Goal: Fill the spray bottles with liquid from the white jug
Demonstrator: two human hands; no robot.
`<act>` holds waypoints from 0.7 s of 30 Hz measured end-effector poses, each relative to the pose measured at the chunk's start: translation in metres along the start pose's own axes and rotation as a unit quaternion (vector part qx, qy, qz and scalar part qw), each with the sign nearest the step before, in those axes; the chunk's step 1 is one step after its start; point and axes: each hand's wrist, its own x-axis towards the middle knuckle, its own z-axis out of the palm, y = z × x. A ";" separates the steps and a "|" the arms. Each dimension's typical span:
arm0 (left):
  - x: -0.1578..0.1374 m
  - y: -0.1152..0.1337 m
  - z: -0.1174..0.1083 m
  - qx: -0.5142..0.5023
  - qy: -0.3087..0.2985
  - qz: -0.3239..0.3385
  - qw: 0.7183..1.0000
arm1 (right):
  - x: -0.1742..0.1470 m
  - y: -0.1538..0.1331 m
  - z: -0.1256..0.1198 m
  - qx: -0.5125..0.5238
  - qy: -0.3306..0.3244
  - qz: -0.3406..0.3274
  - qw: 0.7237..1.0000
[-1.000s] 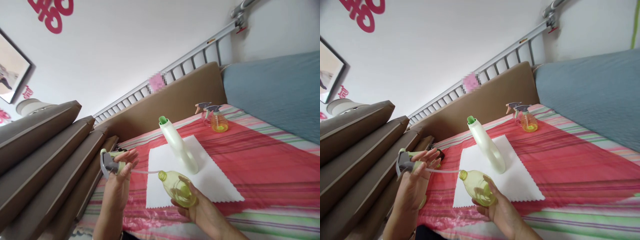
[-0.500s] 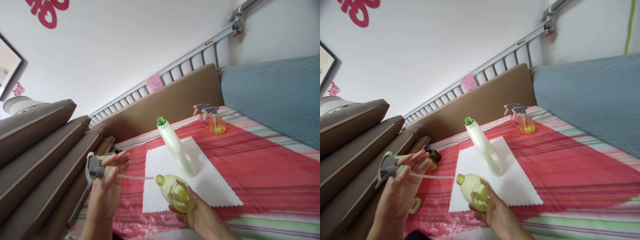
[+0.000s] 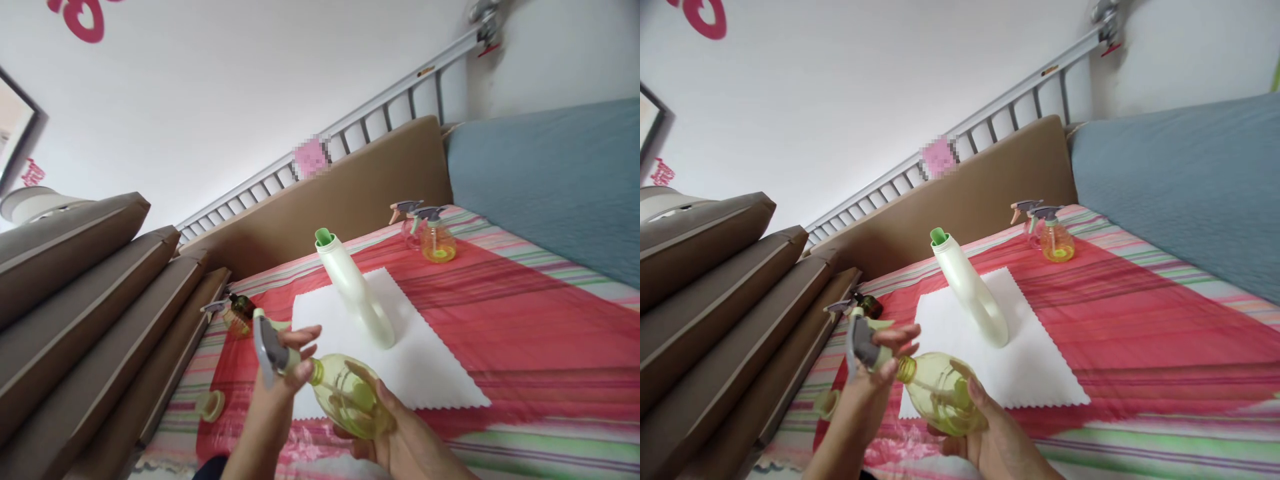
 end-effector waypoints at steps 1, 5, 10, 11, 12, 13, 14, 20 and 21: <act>-0.002 -0.006 0.002 -0.003 -0.022 -0.015 1.000 | -0.001 0.000 0.002 -0.004 -0.004 -0.002 1.000; -0.007 -0.014 0.000 -0.005 -0.090 -0.045 0.995 | -0.005 0.001 0.009 -0.022 -0.010 -0.013 1.000; -0.006 -0.006 -0.006 -0.012 -0.144 -0.064 0.987 | -0.007 -0.002 0.015 -0.017 -0.039 -0.026 0.999; -0.006 -0.005 -0.007 -0.007 -0.150 -0.062 0.987 | -0.007 -0.002 0.016 -0.019 -0.041 -0.025 0.999; -0.007 -0.005 -0.007 0.001 -0.155 -0.059 0.986 | -0.007 -0.003 0.015 -0.023 -0.041 -0.023 0.999; -0.007 -0.006 -0.007 0.008 -0.160 -0.055 0.986 | -0.007 -0.002 0.015 -0.026 -0.040 -0.019 0.999; -0.007 -0.006 -0.007 0.013 -0.164 -0.052 0.985 | -0.007 -0.002 0.014 -0.029 -0.037 -0.013 0.999; -0.003 -0.006 0.000 0.009 -0.178 -0.048 0.983 | -0.010 0.002 0.012 -0.032 -0.019 0.075 0.996; -0.002 -0.008 0.002 0.005 -0.177 -0.049 0.983 | -0.010 0.003 0.011 -0.032 -0.019 0.088 0.995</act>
